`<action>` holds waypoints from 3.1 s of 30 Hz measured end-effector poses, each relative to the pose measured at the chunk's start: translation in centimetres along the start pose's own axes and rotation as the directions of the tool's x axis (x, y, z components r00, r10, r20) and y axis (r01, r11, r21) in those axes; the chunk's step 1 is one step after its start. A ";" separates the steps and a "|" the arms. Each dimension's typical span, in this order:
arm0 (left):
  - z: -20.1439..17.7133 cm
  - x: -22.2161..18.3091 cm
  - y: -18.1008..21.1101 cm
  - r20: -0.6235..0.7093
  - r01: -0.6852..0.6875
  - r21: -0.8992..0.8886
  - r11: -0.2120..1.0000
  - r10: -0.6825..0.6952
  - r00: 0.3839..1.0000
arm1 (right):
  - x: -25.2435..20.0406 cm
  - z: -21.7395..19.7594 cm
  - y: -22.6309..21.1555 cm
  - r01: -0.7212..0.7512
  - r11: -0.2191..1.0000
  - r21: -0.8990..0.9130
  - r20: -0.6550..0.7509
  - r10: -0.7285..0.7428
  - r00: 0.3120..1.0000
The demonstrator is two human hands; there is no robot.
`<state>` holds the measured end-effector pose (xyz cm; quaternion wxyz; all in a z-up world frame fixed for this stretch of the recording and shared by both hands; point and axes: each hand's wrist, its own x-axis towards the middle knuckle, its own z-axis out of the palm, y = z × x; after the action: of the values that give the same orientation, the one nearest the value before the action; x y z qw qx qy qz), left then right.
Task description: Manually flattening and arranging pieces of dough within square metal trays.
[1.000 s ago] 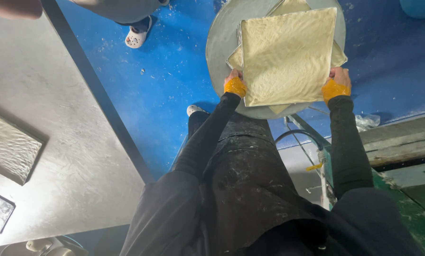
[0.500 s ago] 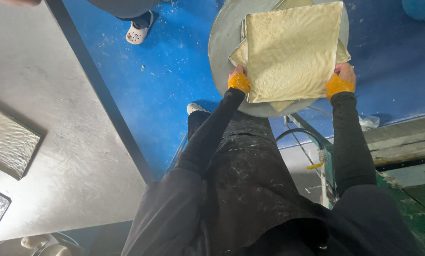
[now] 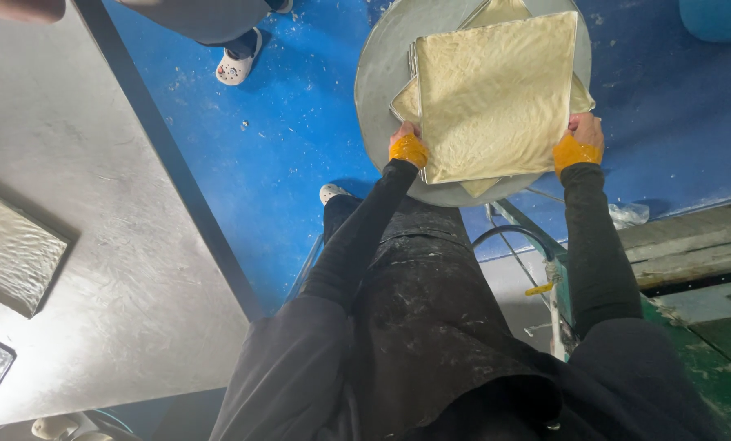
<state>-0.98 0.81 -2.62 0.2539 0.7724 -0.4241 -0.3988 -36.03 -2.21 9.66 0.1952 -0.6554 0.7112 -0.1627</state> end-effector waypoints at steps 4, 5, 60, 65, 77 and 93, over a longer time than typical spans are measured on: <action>-0.2 -0.3 0.1 -0.036 -0.078 -0.029 0.997 0.077 0.996 | 0.1 0.4 0.6 -0.034 0.999 0.028 -0.007 0.034 0.999; 0.0 -0.2 -0.3 -0.035 -0.088 -0.015 0.996 0.088 0.996 | 0.1 0.2 0.3 0.004 1.000 -0.001 -0.022 -0.004 1.000; -37.5 -37.8 -22.7 0.171 0.219 -0.740 0.635 -0.137 0.976 | -35.5 18.8 -8.2 -0.205 0.973 -0.108 0.704 0.221 0.675; -40.3 -41.3 -24.8 -0.016 0.078 -0.857 0.510 -0.178 0.984 | -31.4 19.3 -18.8 0.267 0.962 -0.063 0.687 -0.152 0.710; -40.9 -46.1 -30.4 -0.353 -0.205 -0.931 0.303 -0.593 0.724 | -29.9 23.6 -68.2 0.586 0.524 0.618 0.390 -0.851 0.351; -40.1 -43.2 -26.0 -0.317 -0.416 -0.887 0.203 -0.921 0.228 | -28.7 45.4 -93.5 0.872 -0.132 0.472 0.235 -0.934 -0.269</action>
<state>30.17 53.32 17.89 0.7301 0.5864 0.3428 -0.0748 69.33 19.23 17.56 0.2241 -0.9602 -0.1252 -0.1100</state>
